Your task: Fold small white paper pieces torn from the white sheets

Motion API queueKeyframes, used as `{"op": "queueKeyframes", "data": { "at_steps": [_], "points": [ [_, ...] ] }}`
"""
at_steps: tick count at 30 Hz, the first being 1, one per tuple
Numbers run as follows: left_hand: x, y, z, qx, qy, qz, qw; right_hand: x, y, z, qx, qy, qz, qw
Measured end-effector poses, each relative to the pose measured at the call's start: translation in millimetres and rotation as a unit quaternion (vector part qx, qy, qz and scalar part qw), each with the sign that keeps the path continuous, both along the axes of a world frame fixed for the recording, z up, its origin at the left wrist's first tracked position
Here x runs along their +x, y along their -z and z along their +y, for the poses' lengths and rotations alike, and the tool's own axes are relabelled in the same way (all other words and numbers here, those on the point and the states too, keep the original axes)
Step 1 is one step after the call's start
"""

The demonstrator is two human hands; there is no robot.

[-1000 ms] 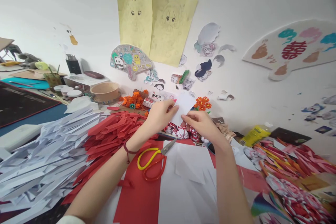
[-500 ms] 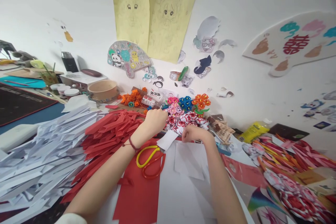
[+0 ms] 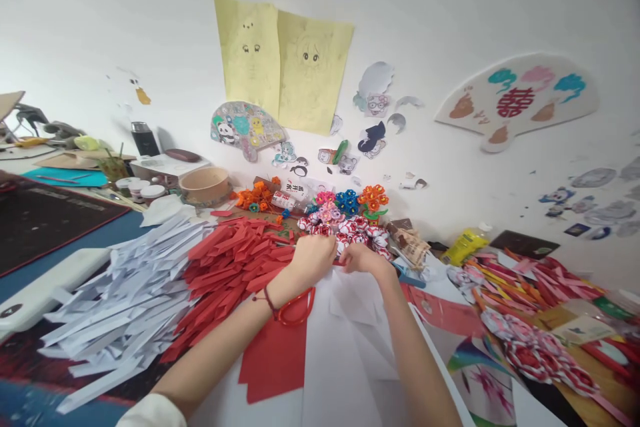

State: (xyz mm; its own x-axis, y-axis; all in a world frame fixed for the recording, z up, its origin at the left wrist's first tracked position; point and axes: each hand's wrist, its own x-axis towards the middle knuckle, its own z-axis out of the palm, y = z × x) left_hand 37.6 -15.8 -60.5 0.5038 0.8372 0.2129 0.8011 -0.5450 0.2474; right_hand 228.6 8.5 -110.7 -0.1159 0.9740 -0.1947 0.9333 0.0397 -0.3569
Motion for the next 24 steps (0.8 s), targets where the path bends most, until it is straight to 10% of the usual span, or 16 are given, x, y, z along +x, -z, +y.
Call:
{"op": "queueKeyframes", "data": {
  "at_steps": [10, 24],
  "points": [
    [-1, 69.3, -41, -0.066, -0.045, -0.014, 0.997, -17, 47.5, -83, 0.268, 0.134, 0.021, 0.954],
    [10, 96.8, -59, -0.06, -0.055, -0.008, 0.997, -5, 85.2, -79, 0.378, 0.143, 0.084, 0.911]
  ]
}}
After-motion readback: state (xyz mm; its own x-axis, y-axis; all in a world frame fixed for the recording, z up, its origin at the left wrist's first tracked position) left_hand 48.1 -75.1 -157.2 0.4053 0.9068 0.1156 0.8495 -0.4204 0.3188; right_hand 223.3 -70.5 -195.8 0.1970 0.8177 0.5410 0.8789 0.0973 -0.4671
